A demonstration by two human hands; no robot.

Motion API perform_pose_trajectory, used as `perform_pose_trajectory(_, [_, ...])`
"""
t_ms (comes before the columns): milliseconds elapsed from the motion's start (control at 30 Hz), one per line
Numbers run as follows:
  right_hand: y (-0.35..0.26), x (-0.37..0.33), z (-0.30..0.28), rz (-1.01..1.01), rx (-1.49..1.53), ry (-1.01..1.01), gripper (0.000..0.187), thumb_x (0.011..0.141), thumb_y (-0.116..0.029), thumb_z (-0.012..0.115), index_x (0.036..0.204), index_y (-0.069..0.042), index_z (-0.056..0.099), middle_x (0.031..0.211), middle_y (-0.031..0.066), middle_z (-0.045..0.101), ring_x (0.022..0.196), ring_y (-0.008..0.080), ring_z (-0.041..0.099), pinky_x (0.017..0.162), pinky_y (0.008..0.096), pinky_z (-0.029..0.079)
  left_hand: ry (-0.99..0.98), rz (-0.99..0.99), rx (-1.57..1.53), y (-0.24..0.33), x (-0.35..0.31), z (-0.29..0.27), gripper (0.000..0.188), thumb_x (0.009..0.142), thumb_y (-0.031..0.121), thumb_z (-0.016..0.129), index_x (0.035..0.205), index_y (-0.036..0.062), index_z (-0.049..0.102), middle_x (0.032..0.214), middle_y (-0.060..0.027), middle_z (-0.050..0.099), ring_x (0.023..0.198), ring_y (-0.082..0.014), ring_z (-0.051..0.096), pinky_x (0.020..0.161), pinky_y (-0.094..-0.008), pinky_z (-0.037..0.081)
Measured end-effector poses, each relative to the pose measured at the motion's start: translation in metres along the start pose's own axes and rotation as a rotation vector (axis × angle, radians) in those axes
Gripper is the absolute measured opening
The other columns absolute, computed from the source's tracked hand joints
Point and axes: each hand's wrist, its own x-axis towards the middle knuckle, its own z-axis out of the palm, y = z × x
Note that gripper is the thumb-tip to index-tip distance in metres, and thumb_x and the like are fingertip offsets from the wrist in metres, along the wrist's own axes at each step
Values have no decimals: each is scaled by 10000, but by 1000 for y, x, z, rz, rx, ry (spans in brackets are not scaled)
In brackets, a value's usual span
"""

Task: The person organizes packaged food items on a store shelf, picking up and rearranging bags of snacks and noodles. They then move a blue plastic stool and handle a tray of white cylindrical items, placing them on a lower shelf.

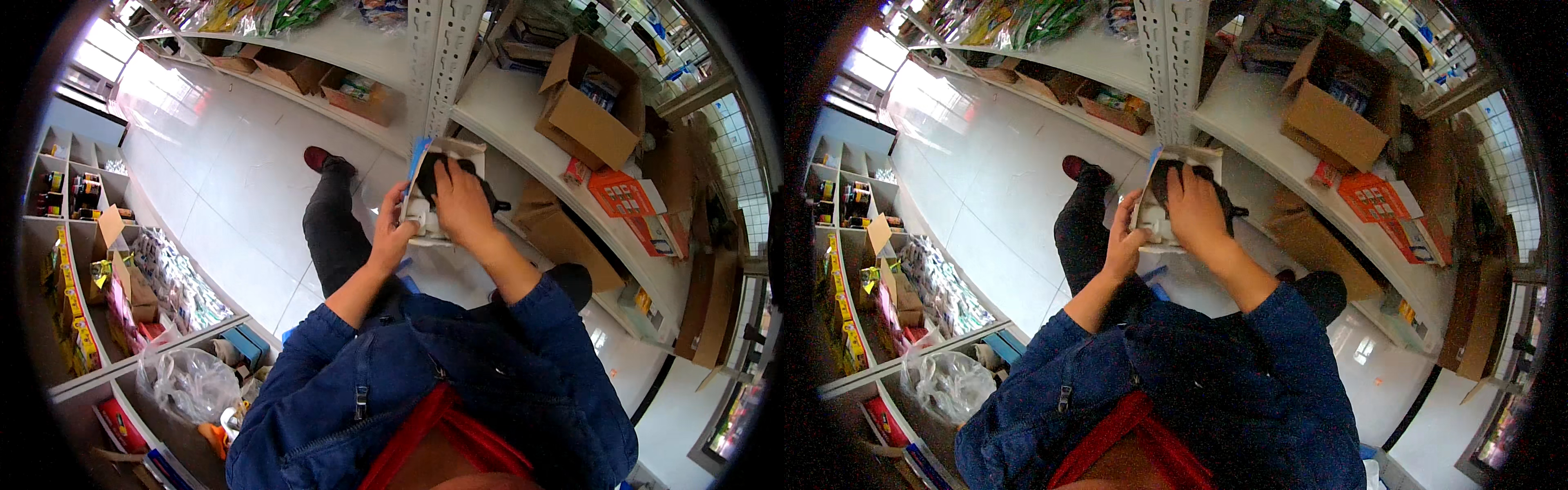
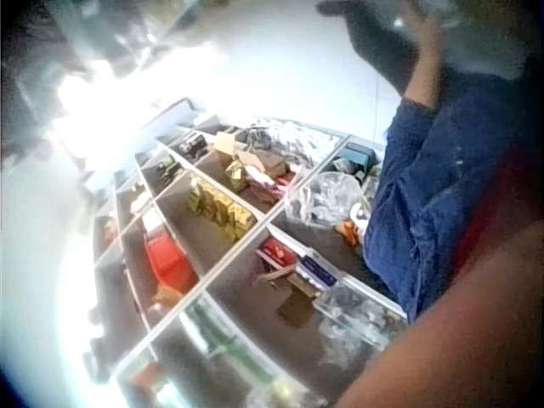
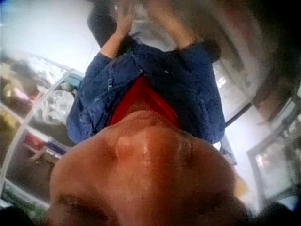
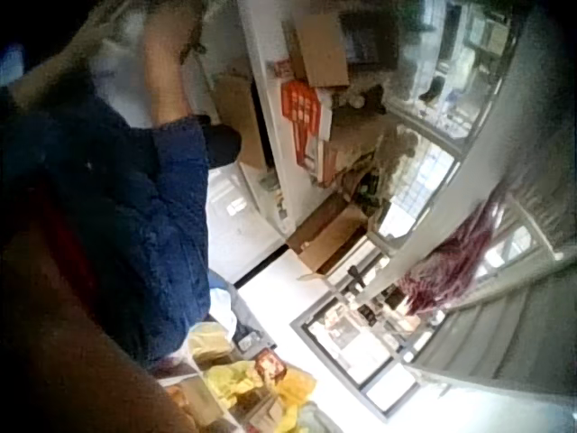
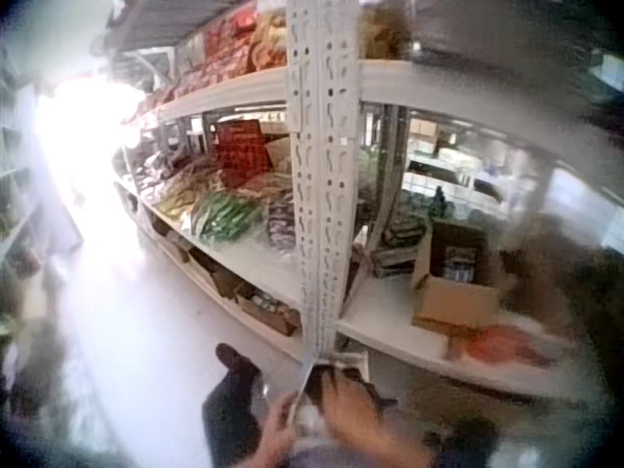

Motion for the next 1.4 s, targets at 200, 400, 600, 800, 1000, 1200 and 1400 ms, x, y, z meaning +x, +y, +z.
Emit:
perform_pose_trajectory(200, [-10,-15,27,-96,-52,73,432,726,-61,527,1145,26,466,1118,227,478,957,374,495,846,436,399,1,-21,-40,-27,7,-16,660,656,13,496,1298,60,349,1148,-88,450,1023,-186,466,900,-295,373])
perform_pose_trajectory(400, [30,-4,23,188,221,-23,291,815,-86,537,1092,-11,486,1038,188,516,939,361,514,834,416,412,-23,-99,-129,-25,6,-12,643,666,10,499,1291,56,355,1164,-94,440,1021,-192,468,903,-296,371])
perform_pose_trajectory(600, [42,0,-10,412,619,207,354,865,-71,493,1209,-9,434,1154,209,516,1060,302,512,911,337,387,30,-149,-239,-37,13,-22,664,652,-2,488,1297,54,340,1168,-102,435,1044,-208,460,907,-299,377])
perform_pose_trajectory(800, [92,-25,-16,545,1020,536,368,935,-243,426,1228,-20,444,1156,134,535,1052,278,516,927,346,382,61,-137,-331,-20,16,-34,683,625,-19,465,1294,29,335,1191,-119,435,1078,-218,447,932,-285,356])
perform_pose_trajectory(1000, [90,-44,-21,799,1706,489,469,918,-388,421,1210,-26,479,1130,132,543,979,249,548,830,363,460,48,-169,-385,-23,18,-39,680,625,-23,461,1292,23,336,1194,-115,437,1088,-217,447,936,-290,358])
perform_pose_trajectory(1200, [76,-56,7,921,1601,-106,587,884,-525,414,1208,-42,494,1140,133,535,989,237,539,858,343,441,26,-193,-404,-33,12,-37,689,627,-38,460,1300,32,332,1187,-108,437,1088,-214,445,938,-287,352])
perform_pose_trajectory(1400, [80,-73,63,577,1078,-466,744,837,-569,471,1292,15,398,1306,183,425,1209,274,395,1005,337,293,-32,-253,-293,-40,0,-41,680,645,-9,485,1305,46,330,1200,-113,416,1100,-222,430,946,-298,341])
